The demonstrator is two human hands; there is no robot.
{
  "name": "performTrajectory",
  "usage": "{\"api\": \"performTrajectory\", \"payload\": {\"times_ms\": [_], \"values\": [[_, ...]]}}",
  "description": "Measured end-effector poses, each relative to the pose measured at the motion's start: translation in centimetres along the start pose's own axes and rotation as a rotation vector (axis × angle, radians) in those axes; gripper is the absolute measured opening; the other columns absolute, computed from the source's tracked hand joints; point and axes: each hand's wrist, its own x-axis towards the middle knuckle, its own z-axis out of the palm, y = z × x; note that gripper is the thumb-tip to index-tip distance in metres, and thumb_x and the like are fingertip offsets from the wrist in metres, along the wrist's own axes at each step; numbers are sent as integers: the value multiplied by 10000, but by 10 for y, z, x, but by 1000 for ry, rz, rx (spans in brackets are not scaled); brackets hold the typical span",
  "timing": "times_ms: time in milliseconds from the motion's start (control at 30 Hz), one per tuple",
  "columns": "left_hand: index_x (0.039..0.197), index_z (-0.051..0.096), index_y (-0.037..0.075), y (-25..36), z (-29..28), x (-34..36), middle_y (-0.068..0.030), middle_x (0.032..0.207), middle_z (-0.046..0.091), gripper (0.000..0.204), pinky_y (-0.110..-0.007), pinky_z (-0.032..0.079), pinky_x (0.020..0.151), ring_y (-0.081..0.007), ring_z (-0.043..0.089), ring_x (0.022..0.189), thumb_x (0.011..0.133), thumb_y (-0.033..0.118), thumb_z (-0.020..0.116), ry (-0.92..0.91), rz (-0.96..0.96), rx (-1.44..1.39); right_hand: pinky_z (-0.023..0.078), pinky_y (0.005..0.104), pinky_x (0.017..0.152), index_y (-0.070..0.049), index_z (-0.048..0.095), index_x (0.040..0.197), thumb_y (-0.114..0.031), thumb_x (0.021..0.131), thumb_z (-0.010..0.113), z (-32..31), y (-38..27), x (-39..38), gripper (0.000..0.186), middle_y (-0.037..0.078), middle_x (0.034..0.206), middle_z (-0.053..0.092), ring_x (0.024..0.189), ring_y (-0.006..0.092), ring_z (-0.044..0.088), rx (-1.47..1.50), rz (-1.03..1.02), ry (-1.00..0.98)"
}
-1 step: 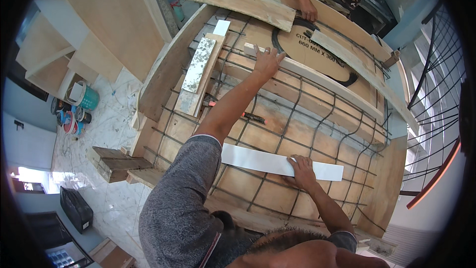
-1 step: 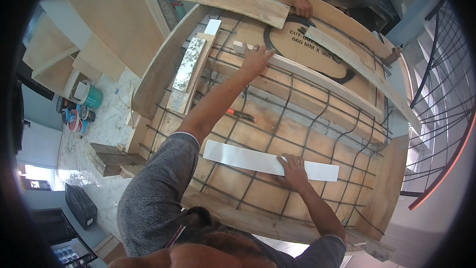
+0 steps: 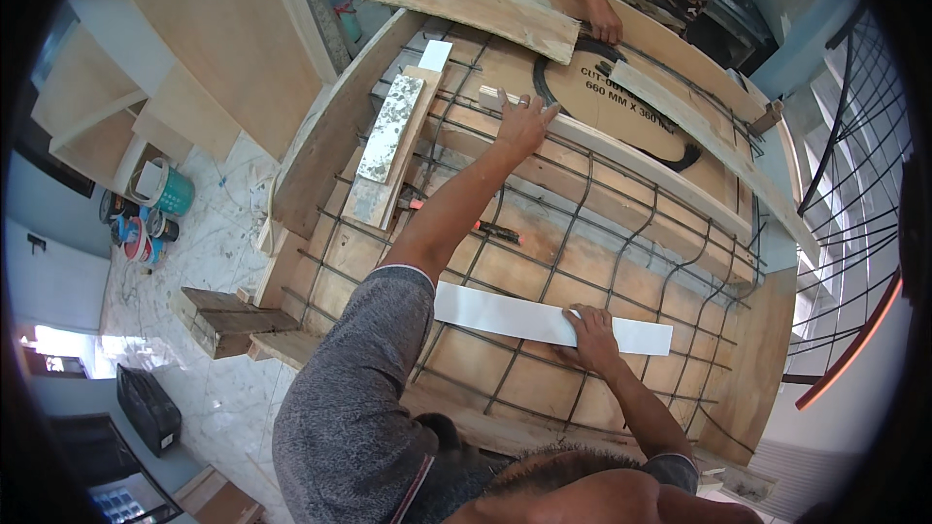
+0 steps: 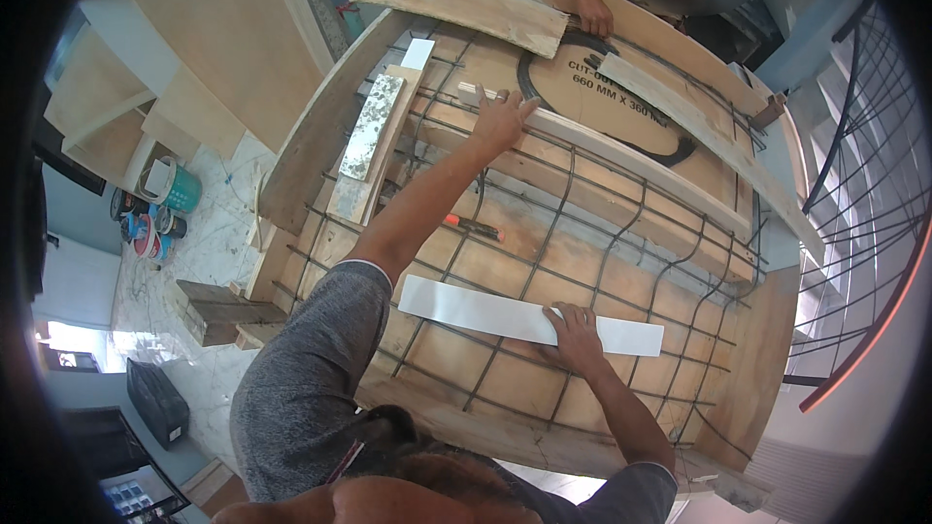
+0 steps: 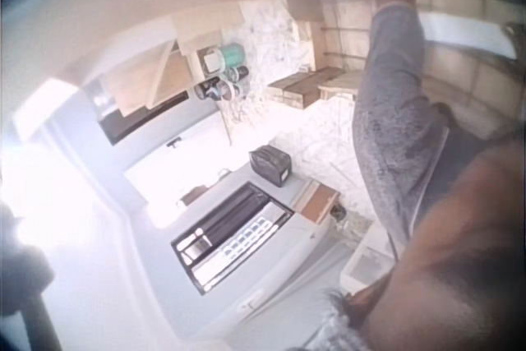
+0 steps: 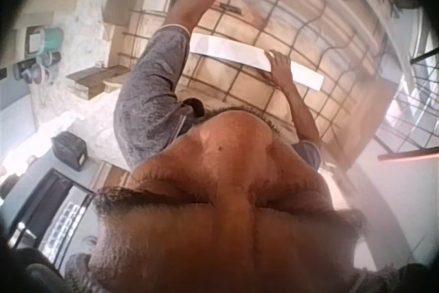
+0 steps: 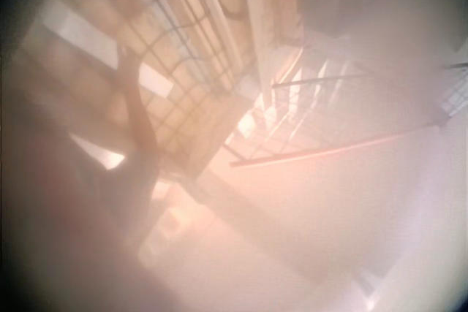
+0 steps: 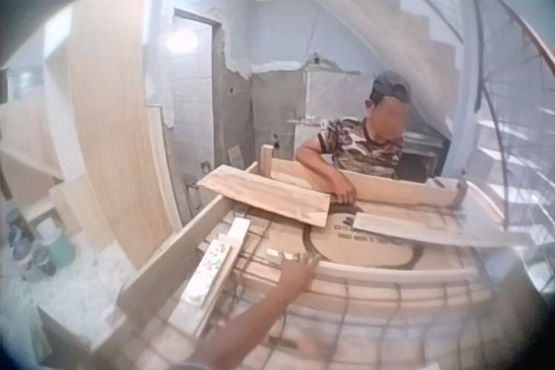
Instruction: The person saws a piece of wood by hand, uses pliers to adjust wires on a metal grid, and positions wooden planks within a larger wooden frame structure.
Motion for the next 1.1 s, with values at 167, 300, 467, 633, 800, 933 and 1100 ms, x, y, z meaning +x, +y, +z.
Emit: {"api": "performTrajectory", "payload": {"times_ms": [167,300,467,633,800,933,1100], "values": [[1331,476,275,-11,-1,8,-65,1158,536,552,-761,160,1000,-283,481,1182,813,130,601,16,68,-7,311,490,996,-76,483,1267,-438,739,708,1,2,1,679,132,1256,468,1171,287,448,-18,-2,-24],[1347,466,296,-18,-8,19,-61,1160,541,574,-761,163,999,-272,484,1180,816,129,605,-66,61,5,305,489,1003,-79,479,1272,-428,722,719,0,-2,1,694,124,1270,456,1189,284,429,-11,27,-40],[1368,438,308,-21,-1,17,-57,1174,536,585,-763,160,1001,-264,472,1199,828,180,621,-42,72,35,314,487,977,-54,490,1237,-440,696,734,5,2,-1,708,141,1234,472,1143,316,443,-47,-13,-21],[1399,386,306,-28,6,5,-60,1188,528,622,-765,168,996,-271,464,1216,833,206,623,13,45,39,314,493,975,-54,483,1244,-446,698,731,7,-1,2,717,145,1231,474,1138,321,444,-55,-28,-13],[1400,380,294,-17,-3,8,-82,1225,515,649,-757,189,995,-287,458,1227,813,214,646,-82,74,63,304,504,998,-86,478,1280,-431,694,736,14,0,-6,728,131,1259,467,1161,302,447,-58,17,-6],[1351,451,278,-20,11,21,-209,1193,547,464,-588,435,859,-345,618,1019,899,180,488,-94,77,58,303,494,1019,-105,472,1309,-445,690,733,2,5,-8,753,142,1256,487,1166,319,452,7,49,-25],[1432,335,353,-29,12,17,-60,1152,531,645,-746,277,934,-296,513,1130,859,178,575,-61,118,159,304,476,1024,-131,448,1337,-456,771,679,2,13,-13,693,132,1308,457,1209,302,436,5,56,-57]]}}
